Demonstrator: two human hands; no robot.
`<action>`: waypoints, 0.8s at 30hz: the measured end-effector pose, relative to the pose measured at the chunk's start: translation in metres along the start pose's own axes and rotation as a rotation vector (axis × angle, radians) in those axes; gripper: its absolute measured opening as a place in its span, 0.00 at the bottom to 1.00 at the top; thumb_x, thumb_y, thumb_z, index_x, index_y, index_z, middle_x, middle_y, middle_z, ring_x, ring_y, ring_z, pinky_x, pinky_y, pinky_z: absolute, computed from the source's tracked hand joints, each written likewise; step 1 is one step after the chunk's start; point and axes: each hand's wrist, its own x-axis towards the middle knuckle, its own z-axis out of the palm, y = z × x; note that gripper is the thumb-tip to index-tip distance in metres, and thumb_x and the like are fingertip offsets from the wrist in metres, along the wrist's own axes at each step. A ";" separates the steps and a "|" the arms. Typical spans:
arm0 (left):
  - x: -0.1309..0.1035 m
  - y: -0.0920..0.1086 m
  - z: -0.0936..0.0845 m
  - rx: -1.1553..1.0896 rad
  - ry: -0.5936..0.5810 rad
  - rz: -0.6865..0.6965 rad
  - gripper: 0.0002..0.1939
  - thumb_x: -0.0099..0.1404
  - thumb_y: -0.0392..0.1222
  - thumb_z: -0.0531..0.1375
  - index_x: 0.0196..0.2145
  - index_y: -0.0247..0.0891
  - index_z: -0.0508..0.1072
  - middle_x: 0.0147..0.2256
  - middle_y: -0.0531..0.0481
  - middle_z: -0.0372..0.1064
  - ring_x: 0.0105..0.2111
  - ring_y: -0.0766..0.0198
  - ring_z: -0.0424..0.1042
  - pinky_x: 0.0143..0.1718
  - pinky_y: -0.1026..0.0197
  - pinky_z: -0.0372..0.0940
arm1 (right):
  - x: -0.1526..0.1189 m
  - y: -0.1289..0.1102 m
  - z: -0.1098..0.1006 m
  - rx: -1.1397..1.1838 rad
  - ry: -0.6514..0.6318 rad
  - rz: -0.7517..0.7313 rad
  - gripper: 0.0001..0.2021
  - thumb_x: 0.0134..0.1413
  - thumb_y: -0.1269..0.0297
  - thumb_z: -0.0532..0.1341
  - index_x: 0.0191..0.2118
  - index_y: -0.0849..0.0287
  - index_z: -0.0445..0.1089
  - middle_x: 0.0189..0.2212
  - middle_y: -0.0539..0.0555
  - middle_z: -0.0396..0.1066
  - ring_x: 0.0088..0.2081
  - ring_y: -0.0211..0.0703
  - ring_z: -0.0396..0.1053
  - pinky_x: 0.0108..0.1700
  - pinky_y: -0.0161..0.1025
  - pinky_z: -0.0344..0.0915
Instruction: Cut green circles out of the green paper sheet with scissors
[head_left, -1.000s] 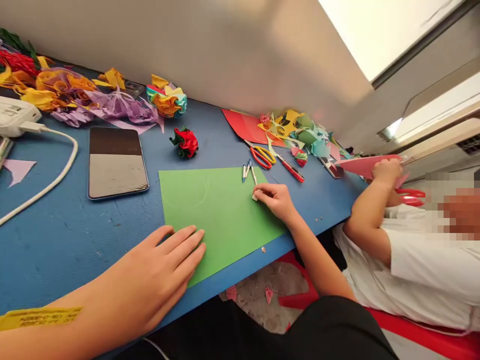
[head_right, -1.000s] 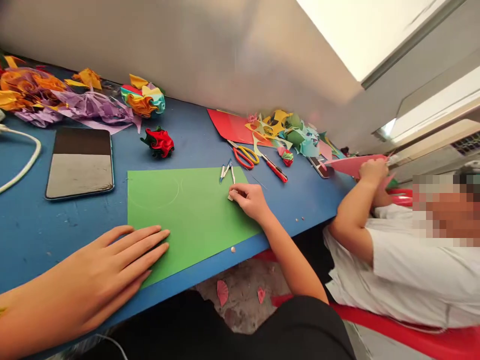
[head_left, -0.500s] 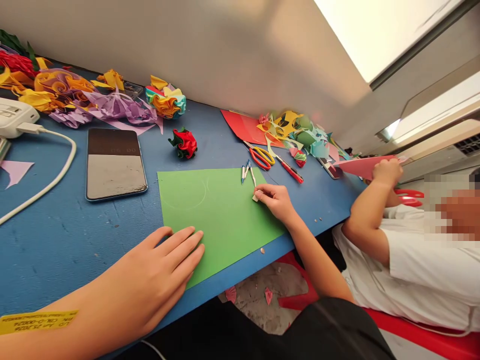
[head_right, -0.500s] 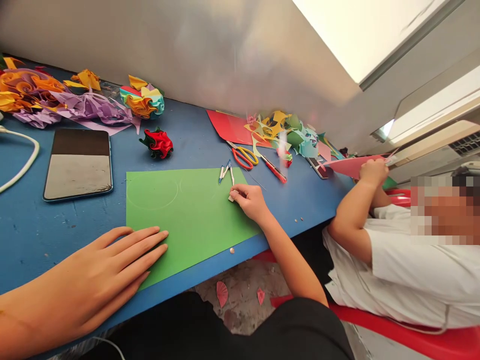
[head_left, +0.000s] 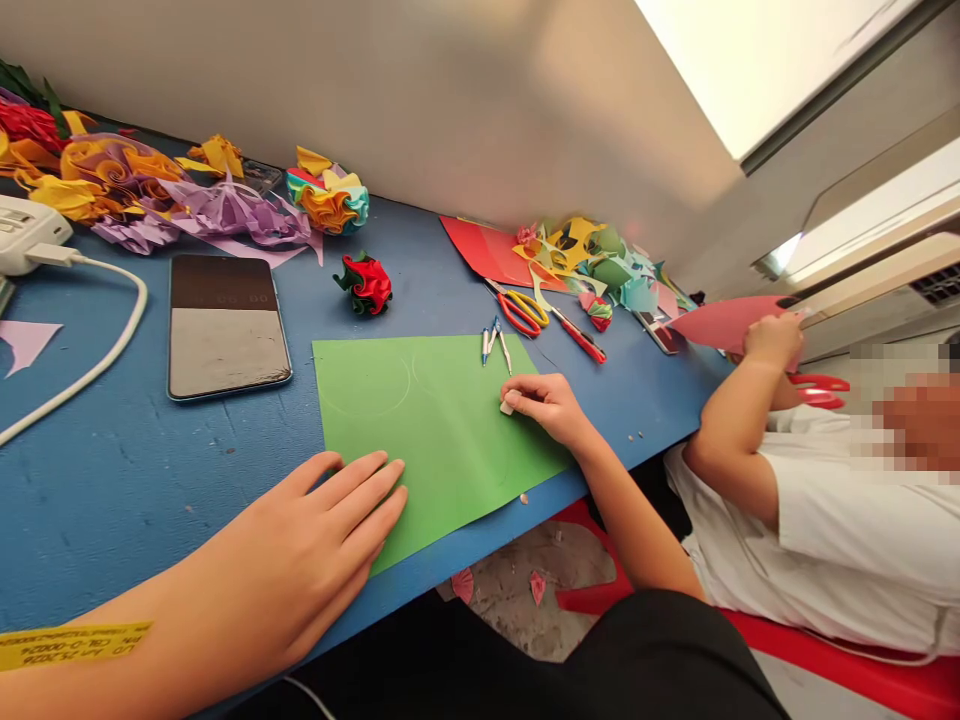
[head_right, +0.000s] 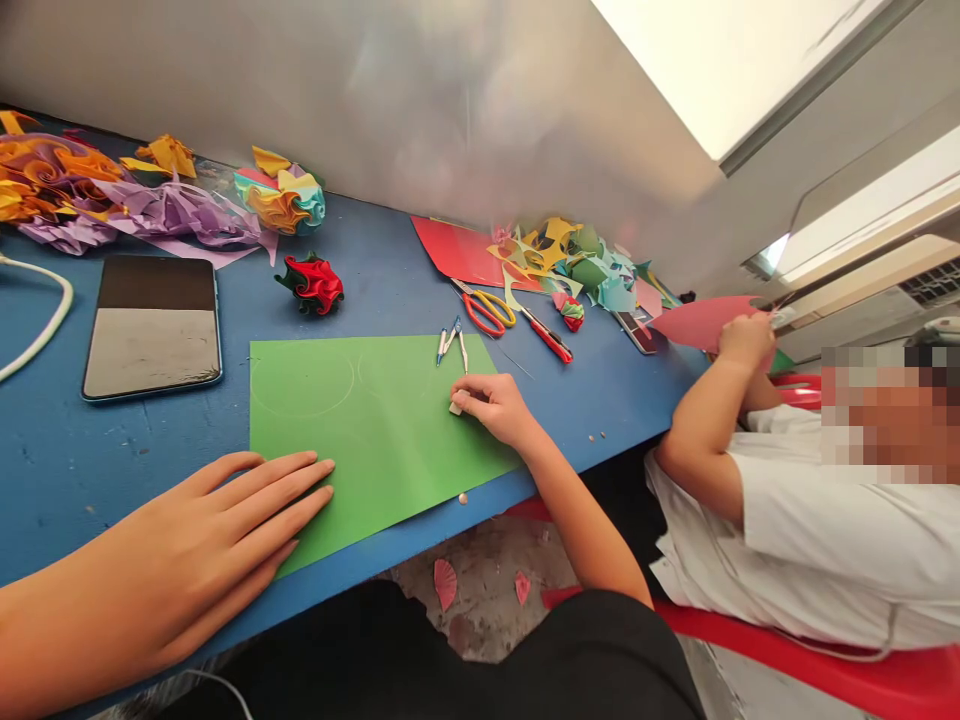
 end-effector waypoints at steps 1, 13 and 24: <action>0.000 0.000 0.000 -0.001 0.004 -0.004 0.18 0.71 0.39 0.49 0.52 0.37 0.72 0.56 0.44 0.70 0.54 0.52 0.69 0.51 0.48 0.58 | 0.000 0.000 0.000 -0.002 0.005 0.003 0.10 0.55 0.61 0.59 0.28 0.61 0.72 0.22 0.52 0.73 0.22 0.37 0.60 0.27 0.35 0.56; 0.007 0.002 -0.009 0.003 -0.001 -0.007 0.19 0.71 0.47 0.49 0.53 0.41 0.73 0.54 0.46 0.71 0.52 0.53 0.71 0.50 0.49 0.58 | -0.013 0.002 0.000 -0.037 0.060 0.049 0.11 0.54 0.58 0.63 0.33 0.61 0.73 0.26 0.53 0.72 0.22 0.37 0.62 0.24 0.35 0.60; 0.010 -0.001 -0.011 -0.031 0.042 0.047 0.21 0.71 0.52 0.51 0.53 0.41 0.72 0.55 0.50 0.71 0.53 0.56 0.70 0.51 0.51 0.56 | -0.026 -0.004 0.012 -0.222 0.162 -0.218 0.05 0.61 0.68 0.56 0.34 0.58 0.68 0.30 0.56 0.70 0.30 0.43 0.67 0.36 0.40 0.65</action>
